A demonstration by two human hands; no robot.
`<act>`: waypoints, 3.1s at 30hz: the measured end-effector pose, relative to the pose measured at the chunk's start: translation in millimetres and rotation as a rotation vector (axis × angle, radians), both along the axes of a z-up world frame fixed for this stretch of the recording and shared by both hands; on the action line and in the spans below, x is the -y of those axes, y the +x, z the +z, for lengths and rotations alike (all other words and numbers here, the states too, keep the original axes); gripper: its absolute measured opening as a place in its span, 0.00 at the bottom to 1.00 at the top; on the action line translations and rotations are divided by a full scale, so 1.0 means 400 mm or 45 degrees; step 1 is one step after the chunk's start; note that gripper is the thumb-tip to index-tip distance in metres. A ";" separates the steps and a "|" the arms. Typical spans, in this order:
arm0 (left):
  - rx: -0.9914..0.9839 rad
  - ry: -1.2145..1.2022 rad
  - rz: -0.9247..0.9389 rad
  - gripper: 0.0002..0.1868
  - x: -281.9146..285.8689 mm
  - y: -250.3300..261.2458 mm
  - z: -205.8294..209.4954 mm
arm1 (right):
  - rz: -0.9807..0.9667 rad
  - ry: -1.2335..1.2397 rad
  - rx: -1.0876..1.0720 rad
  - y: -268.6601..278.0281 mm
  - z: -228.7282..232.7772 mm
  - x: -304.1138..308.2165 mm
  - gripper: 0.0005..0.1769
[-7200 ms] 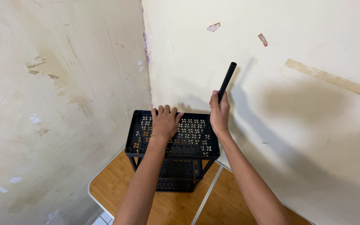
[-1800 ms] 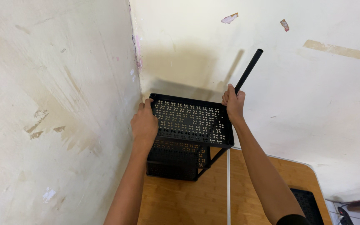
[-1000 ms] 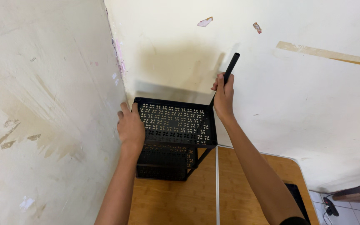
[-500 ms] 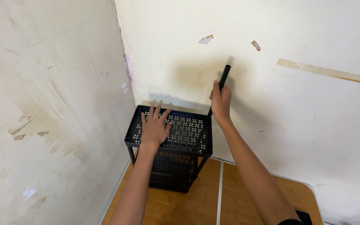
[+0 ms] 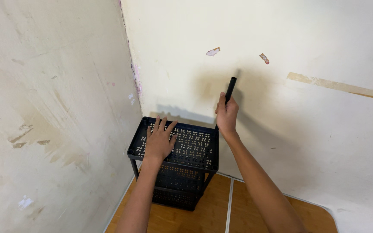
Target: The person assembles a black perforated metal shelving unit by inserting vertical poles into the corners of the shelves and stacking the shelves onto the poles. The person handles the shelves and poles by hand, aligning and securing them to form a three-tiered stand.
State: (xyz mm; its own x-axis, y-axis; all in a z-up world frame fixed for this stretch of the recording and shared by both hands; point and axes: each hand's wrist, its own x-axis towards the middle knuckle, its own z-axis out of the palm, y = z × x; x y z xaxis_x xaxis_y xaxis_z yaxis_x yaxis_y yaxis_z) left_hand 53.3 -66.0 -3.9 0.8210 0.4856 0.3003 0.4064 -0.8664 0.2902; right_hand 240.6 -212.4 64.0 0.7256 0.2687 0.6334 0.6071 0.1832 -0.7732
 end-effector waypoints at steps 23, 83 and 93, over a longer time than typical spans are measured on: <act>-0.030 -0.050 0.029 0.28 -0.002 -0.001 -0.005 | 0.118 0.096 -0.027 -0.003 -0.015 -0.007 0.22; -0.050 -0.017 -0.046 0.33 -0.004 -0.015 0.007 | 0.371 -0.328 -0.161 0.003 -0.177 0.101 0.16; -0.041 -0.100 -0.220 0.34 0.031 0.040 0.062 | 0.163 -0.689 -0.748 -0.096 -0.227 0.161 0.37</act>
